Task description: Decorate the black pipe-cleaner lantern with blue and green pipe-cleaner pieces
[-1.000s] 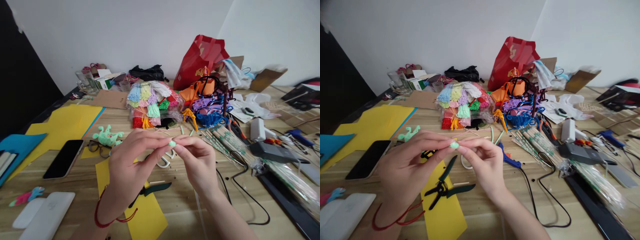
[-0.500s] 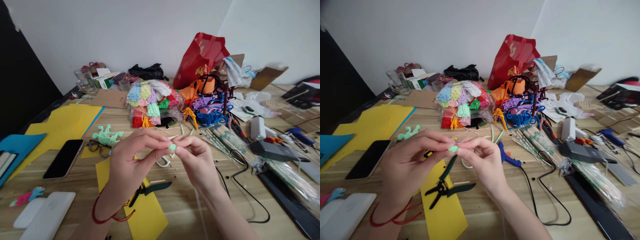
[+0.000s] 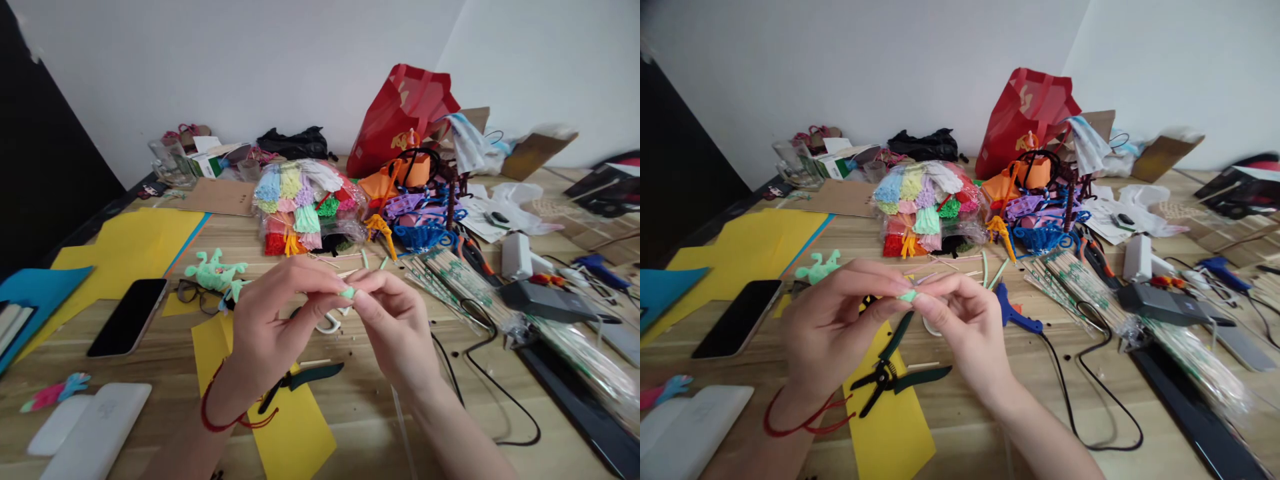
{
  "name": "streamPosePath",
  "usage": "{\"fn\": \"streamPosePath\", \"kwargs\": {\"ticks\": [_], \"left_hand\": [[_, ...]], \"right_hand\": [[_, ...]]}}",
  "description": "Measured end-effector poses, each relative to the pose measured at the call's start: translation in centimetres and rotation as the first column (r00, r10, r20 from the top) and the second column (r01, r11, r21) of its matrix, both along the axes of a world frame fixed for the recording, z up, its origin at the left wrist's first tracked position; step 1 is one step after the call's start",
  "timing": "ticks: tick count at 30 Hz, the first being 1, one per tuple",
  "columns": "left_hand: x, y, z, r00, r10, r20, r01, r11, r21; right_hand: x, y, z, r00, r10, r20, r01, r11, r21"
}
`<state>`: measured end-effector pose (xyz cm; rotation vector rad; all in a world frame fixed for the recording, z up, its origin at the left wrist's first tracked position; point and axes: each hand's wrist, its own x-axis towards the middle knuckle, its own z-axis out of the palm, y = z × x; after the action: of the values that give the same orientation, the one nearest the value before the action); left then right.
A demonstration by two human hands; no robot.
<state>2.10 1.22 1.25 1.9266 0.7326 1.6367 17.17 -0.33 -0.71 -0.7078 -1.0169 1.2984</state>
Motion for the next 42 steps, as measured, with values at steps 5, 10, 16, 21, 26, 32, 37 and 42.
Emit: {"fn": "streamPosePath", "kwargs": {"ticks": [5, 10, 16, 21, 26, 32, 37, 42], "left_hand": [[0.7, -0.2, -0.5, 0.999, 0.036, -0.013, -0.035, 0.998, 0.048], [0.7, -0.1, -0.5, 0.999, 0.007, 0.034, -0.008, 1.000, 0.017], [0.6, 0.2, -0.4, 0.992, -0.039, 0.121, 0.051, 0.994, -0.097], [0.6, 0.5, -0.2, 0.976, -0.046, 0.214, 0.092, 0.974, -0.209], [-0.2, 1.2, -0.2, 0.980, -0.072, 0.186, 0.146, 0.895, -0.422], [-0.5, 1.7, -0.4, 0.986, -0.036, 0.164, 0.106, 0.891, -0.441], [-0.3, 1.6, -0.4, 0.988, -0.019, 0.153, 0.086, 0.893, -0.441], [-0.7, 2.2, -0.7, 0.990, -0.027, 0.140, 0.083, 0.906, -0.414]], "right_hand": [[-0.2, -0.3, 0.0, 0.999, -0.040, 0.015, 0.039, 0.999, 0.030], [-0.2, -0.3, 0.3, 0.998, -0.055, -0.002, 0.055, 0.997, 0.052], [-0.5, -0.4, 0.4, 0.999, 0.011, -0.038, -0.013, 0.999, -0.053], [0.9, 0.7, 0.9, 0.991, 0.071, 0.110, -0.073, 0.997, 0.014], [8.5, 2.9, -1.4, 0.469, -0.156, 0.869, 0.087, 0.988, 0.131], [13.9, 2.4, -9.6, 0.250, -0.030, 0.968, 0.186, 0.982, -0.017], [13.6, 1.3, -12.2, 0.372, -0.081, 0.925, 0.193, 0.981, 0.008], [13.3, 0.9, -9.3, 0.640, -0.137, 0.756, 0.156, 0.987, 0.047]]}}
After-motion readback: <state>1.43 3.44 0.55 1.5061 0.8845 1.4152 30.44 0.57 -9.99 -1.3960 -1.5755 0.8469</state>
